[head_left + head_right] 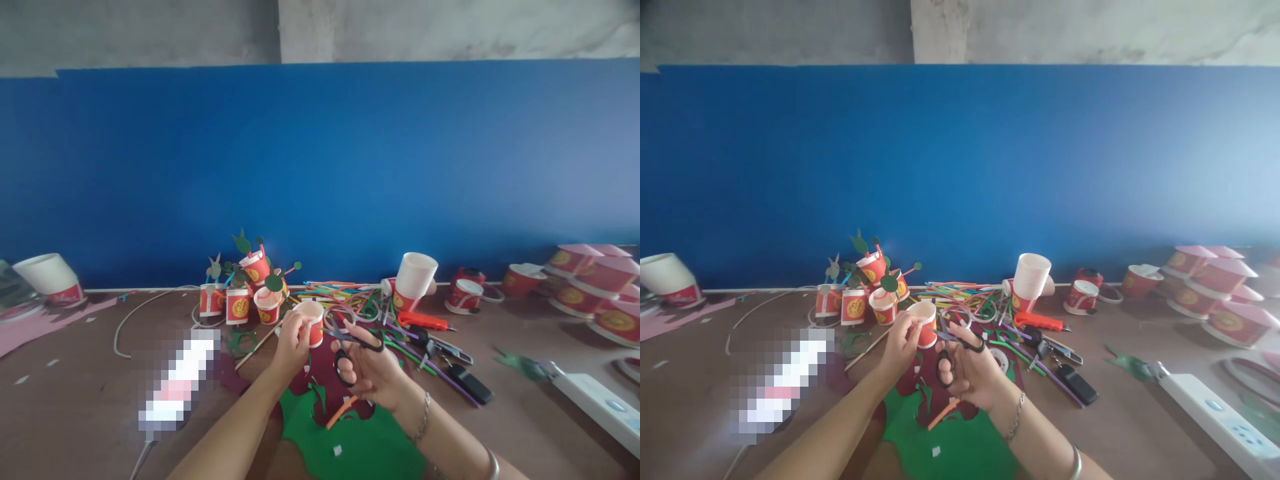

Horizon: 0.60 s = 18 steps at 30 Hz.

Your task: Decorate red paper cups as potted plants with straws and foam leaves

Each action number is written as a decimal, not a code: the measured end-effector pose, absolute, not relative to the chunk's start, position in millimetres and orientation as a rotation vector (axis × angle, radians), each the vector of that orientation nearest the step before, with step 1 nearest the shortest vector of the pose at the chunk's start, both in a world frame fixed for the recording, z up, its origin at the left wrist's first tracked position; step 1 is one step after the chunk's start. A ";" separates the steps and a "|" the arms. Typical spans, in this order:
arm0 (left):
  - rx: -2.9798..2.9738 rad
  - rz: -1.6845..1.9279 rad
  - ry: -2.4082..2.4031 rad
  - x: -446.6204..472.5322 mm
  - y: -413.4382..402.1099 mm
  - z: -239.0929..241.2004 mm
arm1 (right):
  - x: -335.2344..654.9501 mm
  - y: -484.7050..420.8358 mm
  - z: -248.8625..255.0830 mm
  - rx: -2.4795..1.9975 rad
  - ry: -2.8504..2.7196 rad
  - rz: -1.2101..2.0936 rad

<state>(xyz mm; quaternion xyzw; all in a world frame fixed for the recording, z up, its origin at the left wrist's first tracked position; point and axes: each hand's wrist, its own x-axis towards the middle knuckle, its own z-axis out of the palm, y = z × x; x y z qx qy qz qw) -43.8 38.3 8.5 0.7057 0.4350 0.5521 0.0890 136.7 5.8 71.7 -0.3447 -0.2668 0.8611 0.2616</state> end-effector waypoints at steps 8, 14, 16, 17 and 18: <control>2.135 1.618 1.273 -44.8 35.9 12.0 | 132.1 0.8 59.3 -1.351 -1.695 1.644; 2.123 1.638 1.283 -46.0 37.6 8.8 | 135.7 2.4 63.5 -1.450 -1.760 1.542; 2.114 1.640 1.290 -46.1 37.9 8.1 | 136.1 2.6 66.1 -1.292 -1.519 1.829; 2.108 1.639 1.296 -46.1 38.0 8.0 | 136.1 2.9 67.0 -1.200 -1.360 1.978; 2.102 1.637 1.303 -46.1 38.1 7.9 | 136.0 3.2 67.7 -1.110 -1.204 2.103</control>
